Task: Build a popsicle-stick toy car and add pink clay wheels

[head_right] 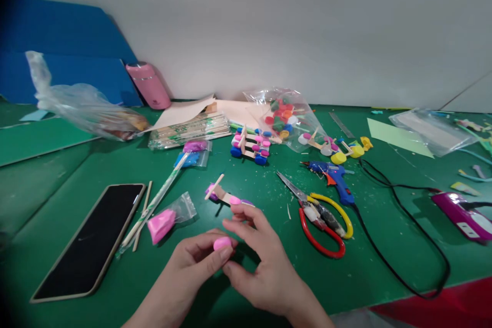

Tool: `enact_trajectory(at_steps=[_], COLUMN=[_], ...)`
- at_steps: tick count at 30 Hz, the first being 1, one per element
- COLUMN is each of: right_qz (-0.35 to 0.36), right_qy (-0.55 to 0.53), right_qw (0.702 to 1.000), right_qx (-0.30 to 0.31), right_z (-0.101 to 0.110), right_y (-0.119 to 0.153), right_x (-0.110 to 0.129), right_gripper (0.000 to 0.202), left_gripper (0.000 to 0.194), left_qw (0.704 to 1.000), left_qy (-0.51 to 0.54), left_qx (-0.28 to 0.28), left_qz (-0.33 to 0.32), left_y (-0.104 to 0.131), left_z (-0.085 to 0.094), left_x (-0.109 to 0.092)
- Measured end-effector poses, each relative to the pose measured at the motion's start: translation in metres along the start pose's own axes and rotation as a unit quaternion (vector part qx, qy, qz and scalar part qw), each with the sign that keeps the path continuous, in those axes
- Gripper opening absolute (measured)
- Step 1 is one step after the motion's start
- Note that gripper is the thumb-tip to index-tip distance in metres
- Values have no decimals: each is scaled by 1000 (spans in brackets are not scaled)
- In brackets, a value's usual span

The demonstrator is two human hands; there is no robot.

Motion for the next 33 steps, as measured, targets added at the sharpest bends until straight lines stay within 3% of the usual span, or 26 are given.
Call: enact_trajectory(at_steps=[4, 10, 13, 17, 21, 26, 29, 33], right_qz=[-34, -37, -44, -50, -48, -40, -34, -24], right_qy=[-76, -82, -81, -90, -99, -58, -10, 3], right_qw=[996, 996, 996, 995, 994, 998, 999, 1000], right_qx=[11, 1, 4, 7, -2, -5, 11, -11], right_z=[4, 4, 3, 2, 3, 3, -1, -4], right_y=[5, 4, 4, 6, 8, 9, 9, 6], right_x=[-1, -2, -2, -2, -3, -4, -5, -6], right_gripper=[40, 31, 30, 30, 31, 39, 42, 31], left_gripper=[13, 14, 16, 18, 15, 19, 20, 24], left_qw=[984, 922, 892, 884, 922, 992, 999, 996], left_qy=[-154, -328, -382, -391, -322, -114, -34, 24], left_qx=[-10, -4, -7, 4, 3, 13, 33, 58], left_qz=[-87, -205, -242, -258, -213, -49, 26, 59], left_y=[1, 5, 7, 9, 7, 1, 1, 2], left_z=[3, -4, -7, -9, -6, 0, -1, -4], left_x=[-7, -12, -14, -17, -16, -5, 2, 8])
Point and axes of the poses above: each hand's wrist, its own y-axis away from the middle knuckle, its own z-axis out of the back of the hand, x = y × z, the point moved 4 cm from there along -y, towards the middle knuckle, and after that the axes turned 4 degrees about z, right-handed, at the moved point
